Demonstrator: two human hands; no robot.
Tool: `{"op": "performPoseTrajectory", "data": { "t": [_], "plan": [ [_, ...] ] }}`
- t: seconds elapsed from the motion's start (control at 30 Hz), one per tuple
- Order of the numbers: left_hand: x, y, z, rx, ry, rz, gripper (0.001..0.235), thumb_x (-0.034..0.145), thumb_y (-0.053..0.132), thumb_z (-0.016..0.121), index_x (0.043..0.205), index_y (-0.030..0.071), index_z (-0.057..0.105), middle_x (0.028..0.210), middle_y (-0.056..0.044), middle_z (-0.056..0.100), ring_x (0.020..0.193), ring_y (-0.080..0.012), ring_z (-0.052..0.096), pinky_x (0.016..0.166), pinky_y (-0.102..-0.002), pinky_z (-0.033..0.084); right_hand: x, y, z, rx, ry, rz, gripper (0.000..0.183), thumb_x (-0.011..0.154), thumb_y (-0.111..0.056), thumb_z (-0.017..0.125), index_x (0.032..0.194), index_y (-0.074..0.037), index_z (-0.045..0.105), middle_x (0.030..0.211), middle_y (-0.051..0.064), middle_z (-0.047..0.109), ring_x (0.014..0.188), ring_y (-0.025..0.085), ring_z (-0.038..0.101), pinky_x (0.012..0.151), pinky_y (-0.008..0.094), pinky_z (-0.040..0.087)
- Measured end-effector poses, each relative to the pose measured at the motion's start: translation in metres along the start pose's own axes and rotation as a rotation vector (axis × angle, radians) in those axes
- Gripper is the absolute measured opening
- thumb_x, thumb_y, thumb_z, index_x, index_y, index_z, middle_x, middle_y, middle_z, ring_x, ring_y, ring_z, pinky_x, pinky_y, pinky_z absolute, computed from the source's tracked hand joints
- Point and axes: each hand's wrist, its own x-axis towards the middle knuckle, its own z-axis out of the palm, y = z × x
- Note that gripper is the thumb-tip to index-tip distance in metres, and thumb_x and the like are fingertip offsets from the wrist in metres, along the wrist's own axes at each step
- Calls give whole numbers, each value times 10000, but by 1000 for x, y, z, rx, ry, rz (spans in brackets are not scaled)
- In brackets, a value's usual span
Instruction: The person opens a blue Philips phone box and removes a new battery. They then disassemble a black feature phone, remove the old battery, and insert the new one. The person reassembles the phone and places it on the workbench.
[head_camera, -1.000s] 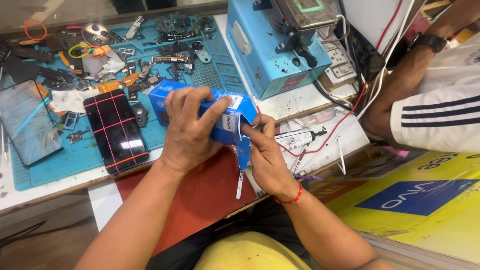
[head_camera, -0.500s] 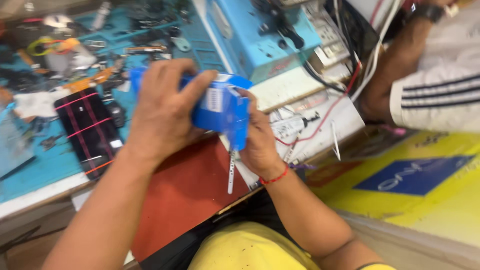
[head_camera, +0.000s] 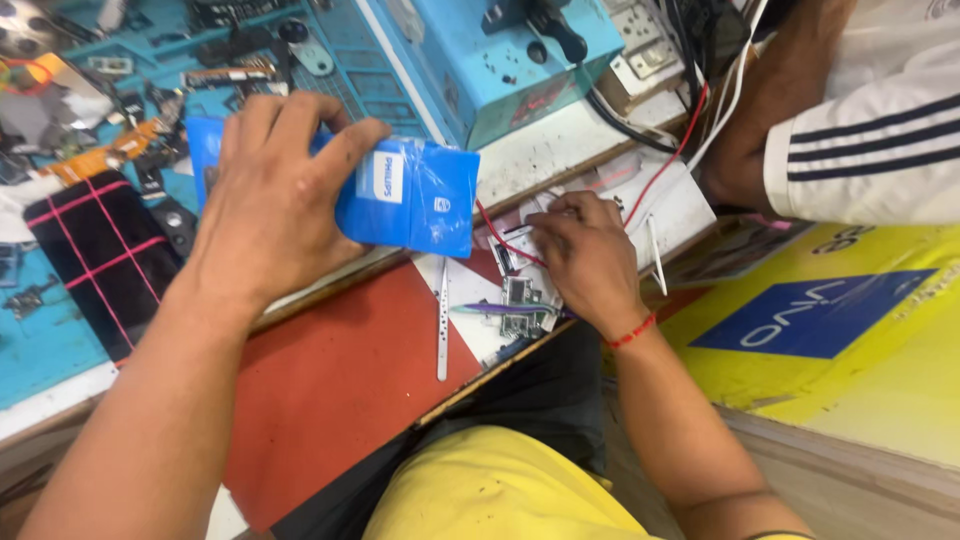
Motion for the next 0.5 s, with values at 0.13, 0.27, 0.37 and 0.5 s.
{"op": "performPoseTrajectory", "data": {
  "t": [0.13,0.27,0.37,0.5],
  "plan": [
    [6,-1,5,-9,15,16,649,661,304,924,1249,126,714,1232,-127,607,1179,-372,529,1010,-514,423,3,15,-6,-167,-25,-221,179,763,-142,791,940,-120,776,1102,138,636,1007,384,561,890,469,468],
    [2,-2,6,-17,-1,-2,646,654,316,919,1238,131,713,1229,-123,611,1180,-367,532,997,-510,421,-3,19,-3,-92,-10,-110,156,834,-175,798,947,-84,743,1057,119,635,1013,352,589,896,453,484],
    [1,-2,4,-24,1,14,670,647,328,921,1251,129,710,1226,-124,609,1182,-366,530,1017,-514,419,-3,25,2,-139,87,-115,156,856,-144,769,1012,-128,773,1049,78,642,1004,322,621,864,448,507],
    [5,1,3,-42,-30,-11,669,642,303,916,1252,126,706,1220,-115,614,1168,-358,535,999,-509,422,17,29,1,-125,-79,-239,384,793,-9,672,1096,-203,807,1027,73,639,939,302,650,778,414,546]
  ]
}}
